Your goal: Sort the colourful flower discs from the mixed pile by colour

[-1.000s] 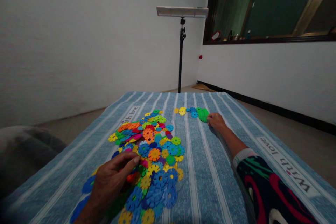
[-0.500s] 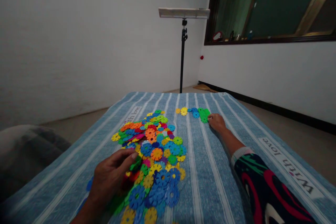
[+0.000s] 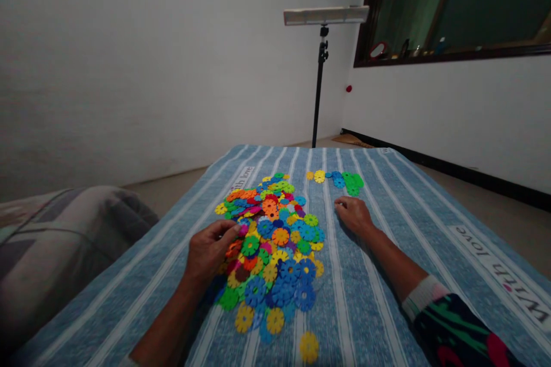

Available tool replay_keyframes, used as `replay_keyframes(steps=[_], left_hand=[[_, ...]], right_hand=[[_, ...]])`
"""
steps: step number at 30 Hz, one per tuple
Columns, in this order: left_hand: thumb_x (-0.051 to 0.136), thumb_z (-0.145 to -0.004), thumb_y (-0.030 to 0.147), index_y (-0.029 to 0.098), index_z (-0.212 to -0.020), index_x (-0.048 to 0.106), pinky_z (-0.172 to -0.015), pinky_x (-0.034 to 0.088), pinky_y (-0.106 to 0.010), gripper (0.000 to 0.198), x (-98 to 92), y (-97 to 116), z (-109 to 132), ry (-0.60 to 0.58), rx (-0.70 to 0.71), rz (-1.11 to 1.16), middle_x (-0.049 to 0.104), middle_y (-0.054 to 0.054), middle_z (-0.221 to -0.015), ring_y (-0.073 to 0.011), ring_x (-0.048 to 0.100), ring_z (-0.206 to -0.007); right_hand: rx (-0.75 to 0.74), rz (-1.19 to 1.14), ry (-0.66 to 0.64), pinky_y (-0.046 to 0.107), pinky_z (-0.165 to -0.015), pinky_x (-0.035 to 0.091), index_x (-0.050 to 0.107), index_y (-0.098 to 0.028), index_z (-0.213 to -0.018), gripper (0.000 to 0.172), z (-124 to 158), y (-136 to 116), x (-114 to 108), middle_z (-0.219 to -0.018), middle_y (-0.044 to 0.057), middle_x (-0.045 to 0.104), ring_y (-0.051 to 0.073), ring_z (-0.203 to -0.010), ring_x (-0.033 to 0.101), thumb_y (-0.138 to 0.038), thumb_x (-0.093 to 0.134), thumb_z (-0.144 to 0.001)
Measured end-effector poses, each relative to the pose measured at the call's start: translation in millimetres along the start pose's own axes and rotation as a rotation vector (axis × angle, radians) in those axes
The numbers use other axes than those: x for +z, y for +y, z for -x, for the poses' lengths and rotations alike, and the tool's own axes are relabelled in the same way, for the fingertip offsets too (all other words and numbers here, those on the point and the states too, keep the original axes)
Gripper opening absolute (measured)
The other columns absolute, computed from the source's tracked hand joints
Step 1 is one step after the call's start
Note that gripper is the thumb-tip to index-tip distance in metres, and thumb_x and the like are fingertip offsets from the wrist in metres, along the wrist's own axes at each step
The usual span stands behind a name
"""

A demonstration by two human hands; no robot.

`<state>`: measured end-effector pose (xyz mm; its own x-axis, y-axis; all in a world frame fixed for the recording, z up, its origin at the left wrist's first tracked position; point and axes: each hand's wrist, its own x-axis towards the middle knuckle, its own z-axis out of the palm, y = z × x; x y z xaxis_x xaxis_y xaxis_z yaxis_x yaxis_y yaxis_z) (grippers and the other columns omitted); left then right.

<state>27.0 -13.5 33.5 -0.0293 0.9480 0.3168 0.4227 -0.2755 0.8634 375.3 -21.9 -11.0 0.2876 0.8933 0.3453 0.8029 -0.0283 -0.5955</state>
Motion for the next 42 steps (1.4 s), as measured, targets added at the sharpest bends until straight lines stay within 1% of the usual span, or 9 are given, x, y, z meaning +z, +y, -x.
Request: replay_keyframes(steps=[9, 16, 22, 25, 28, 34, 36, 39, 42], left_hand=[[0.063, -0.066, 0.035, 0.020, -0.060, 0.067, -0.064, 0.047, -0.026, 0.017, 1.3, -3, 0, 0.002, -0.011, -0.033, 0.065, 0.002, -0.060, -0.0157, 0.059, -0.061], [0.059, -0.067, 0.033, 0.020, -0.060, 0.067, -0.063, 0.046, -0.025, 0.016, 0.8, 0, 0, 0.025, -0.024, -0.017, 0.065, 0.002, -0.060, -0.0151, 0.059, -0.061], [0.057, -0.068, 0.034, 0.019, -0.062, 0.065, -0.062, 0.044, -0.024, 0.018, 0.3, -5, -2, 0.089, -0.031, -0.001, 0.063, 0.003, -0.059, -0.0146, 0.059, -0.061], [0.057, -0.069, 0.034, 0.019, -0.064, 0.065, -0.063, 0.044, -0.024, 0.018, 0.3, -11, -4, 0.101, -0.005, -0.002, 0.063, 0.003, -0.059, -0.0145, 0.058, -0.061], [0.056, -0.071, 0.034, 0.019, -0.065, 0.065, -0.064, 0.044, -0.024, 0.019, 0.2, -14, -5, 0.104, 0.001, -0.012, 0.063, 0.003, -0.059, -0.0145, 0.058, -0.061], [0.057, -0.069, 0.034, 0.019, -0.063, 0.065, -0.061, 0.044, -0.024, 0.018, -0.2, -11, -4, 0.102, -0.010, -0.026, 0.062, 0.003, -0.057, -0.0144, 0.057, -0.059], [0.057, -0.069, 0.034, 0.019, -0.063, 0.065, -0.061, 0.044, -0.024, 0.018, -0.6, -10, -4, 0.096, -0.015, -0.027, 0.062, 0.003, -0.057, -0.0146, 0.058, -0.059], [0.057, -0.069, 0.036, 0.019, -0.064, 0.066, -0.061, 0.045, -0.025, 0.020, -1.5, -11, -6, 0.084, -0.020, -0.052, 0.064, 0.003, -0.059, -0.0157, 0.059, -0.060], [0.057, -0.069, 0.038, 0.020, -0.066, 0.068, -0.062, 0.046, -0.027, 0.021, -2.0, -15, -8, 0.078, -0.032, -0.104, 0.066, 0.002, -0.062, -0.0169, 0.061, -0.062]], right_hand=[[-0.230, -0.082, -0.138, 0.029, -0.073, 0.045, 0.074, -0.021, -0.086, 0.027, 14, -65, 29, -0.083, 0.002, 0.074, 0.019, -0.080, 0.066, -0.029, 0.048, -0.084], [-0.458, -0.077, -0.137, 0.028, -0.074, 0.043, 0.071, -0.021, -0.078, 0.018, 26, -101, 39, -0.081, 0.003, 0.067, 0.017, -0.080, 0.061, -0.019, 0.054, -0.084], [-0.700, 0.040, -0.235, 0.033, -0.082, 0.040, 0.066, -0.018, -0.081, 0.012, 48, -151, 51, -0.097, 0.008, 0.062, 0.020, -0.094, 0.053, -0.029, 0.062, -0.085], [-0.680, 0.123, -0.262, 0.036, -0.084, 0.040, 0.065, -0.017, -0.087, 0.023, 55, -167, 62, -0.103, 0.009, 0.059, 0.023, -0.098, 0.050, -0.039, 0.067, -0.082], [-0.648, 0.150, -0.279, 0.038, -0.089, 0.039, 0.065, -0.016, -0.090, 0.026, 57, -170, 71, -0.112, 0.011, 0.057, 0.025, -0.107, 0.047, -0.039, 0.070, -0.079], [-0.591, -0.037, -0.256, 0.037, -0.091, 0.040, 0.065, -0.018, -0.084, 0.009, 57, -169, 80, -0.106, 0.008, 0.063, 0.022, -0.106, 0.053, -0.022, 0.069, -0.077], [-0.537, -0.181, -0.259, 0.033, -0.088, 0.043, 0.065, -0.018, -0.077, 0.004, 56, -170, 78, -0.094, 0.005, 0.065, 0.019, -0.097, 0.057, -0.015, 0.067, -0.075], [-0.440, -0.406, -0.262, 0.028, -0.081, 0.047, 0.065, -0.019, -0.067, 0.009, 45, -163, 68, -0.080, 0.002, 0.067, 0.016, -0.086, 0.062, -0.013, 0.064, -0.074], [-0.339, -0.494, -0.145, 0.029, -0.082, 0.048, 0.068, -0.020, -0.067, 0.009, 21, -135, 47, -0.080, 0.001, 0.069, 0.016, -0.083, 0.064, -0.019, 0.061, -0.073]])
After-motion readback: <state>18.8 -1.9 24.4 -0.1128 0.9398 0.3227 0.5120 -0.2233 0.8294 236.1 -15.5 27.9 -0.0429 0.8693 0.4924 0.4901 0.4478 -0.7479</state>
